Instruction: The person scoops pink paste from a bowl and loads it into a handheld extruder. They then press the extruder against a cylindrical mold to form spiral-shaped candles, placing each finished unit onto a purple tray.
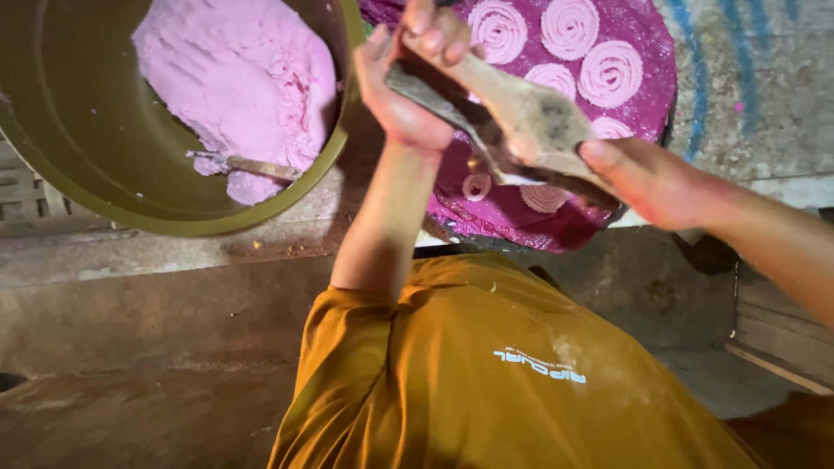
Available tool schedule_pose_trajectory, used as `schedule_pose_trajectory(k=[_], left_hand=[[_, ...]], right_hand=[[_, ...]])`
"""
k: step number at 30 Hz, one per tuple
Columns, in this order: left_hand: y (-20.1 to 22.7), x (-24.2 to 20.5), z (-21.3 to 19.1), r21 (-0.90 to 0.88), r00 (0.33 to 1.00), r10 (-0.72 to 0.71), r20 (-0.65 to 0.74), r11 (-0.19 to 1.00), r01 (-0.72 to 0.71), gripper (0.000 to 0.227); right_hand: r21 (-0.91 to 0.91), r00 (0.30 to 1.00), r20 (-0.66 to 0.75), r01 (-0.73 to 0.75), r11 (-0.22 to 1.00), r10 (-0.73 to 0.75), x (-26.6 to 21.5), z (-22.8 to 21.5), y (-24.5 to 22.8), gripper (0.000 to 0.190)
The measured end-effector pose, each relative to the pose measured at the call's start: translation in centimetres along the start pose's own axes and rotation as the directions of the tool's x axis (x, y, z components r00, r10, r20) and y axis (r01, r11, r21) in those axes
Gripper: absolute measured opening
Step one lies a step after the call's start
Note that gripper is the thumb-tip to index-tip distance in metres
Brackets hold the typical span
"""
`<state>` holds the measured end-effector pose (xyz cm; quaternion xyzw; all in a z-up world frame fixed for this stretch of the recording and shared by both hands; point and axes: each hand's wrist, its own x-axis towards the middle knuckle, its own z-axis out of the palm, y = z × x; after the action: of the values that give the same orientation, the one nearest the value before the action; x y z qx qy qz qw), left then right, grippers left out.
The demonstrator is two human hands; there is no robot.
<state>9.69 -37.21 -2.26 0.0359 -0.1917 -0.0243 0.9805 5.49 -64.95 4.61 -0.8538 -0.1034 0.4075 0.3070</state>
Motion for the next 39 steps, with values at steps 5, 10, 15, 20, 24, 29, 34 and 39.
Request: schedule_pose_trajectory(k=[5, 10, 15, 20, 24, 29, 34, 39], left_hand=[[2.1, -1.5, 1.2, 0.026, 1.0, -0.022, -0.019, 0.999, 0.023, 0.03], [-0.8, -3.1, 2.2, 0.093, 0.994, 0.046, -0.102, 0.995, -0.037, 0.032], [-3.3, -1.4, 1.3, -0.016, 0.986, 0.001, -0.164, 1.0, -0.004, 0.03], [-1.4, 0.8, 0.2, 0.047, 0.996, -0.021, -0.087, 0.999, 0.025, 0.031], [1.5, 0.1, 1.1, 0.147, 0.997, 0.002, -0.074, 0.989, 0.009, 0.032], [1.8, -2.2, 2.6, 0.145, 0.983, 0.012, -0.182, 0.989, 0.015, 0.032], [-2.2, -3.0, 2.4, 0.1, 0.962, 0.02, -0.273, 0.995, 0.008, 0.032], [-4.6, -0.8, 1.5, -0.008, 0.971, -0.031, -0.236, 1.0, 0.03, 0.029]], right_hand=[[0.267, 0.995, 0.091, 0.02, 0.963, -0.046, -0.5, 2.3, -0.4, 0.08], [0.334, 0.984, 0.174, -0.078, 0.939, 0.02, -2.9, 1.7, 1.0, 0.078], [0.188, 0.995, 0.048, -0.095, 0.978, 0.087, -3.1, -0.1, 2.2, 0.081], [0.034, 0.988, -0.116, 0.109, 0.994, -0.104, -1.1, 0.4, 1.2, 0.078], [0.126, 0.99, -0.035, 0.137, 0.982, -0.134, -0.3, 1.8, -0.6, 0.076], [0.343, 0.993, 0.107, 0.008, 0.939, -0.047, -1.8, 3.2, -0.5, 0.078], [0.456, 0.986, 0.144, -0.144, 0.878, 0.086, -4.0, 2.2, 1.7, 0.074], [0.178, 0.995, -0.032, -0.087, 0.98, 0.094, -4.6, 0.2, 2.6, 0.079]])
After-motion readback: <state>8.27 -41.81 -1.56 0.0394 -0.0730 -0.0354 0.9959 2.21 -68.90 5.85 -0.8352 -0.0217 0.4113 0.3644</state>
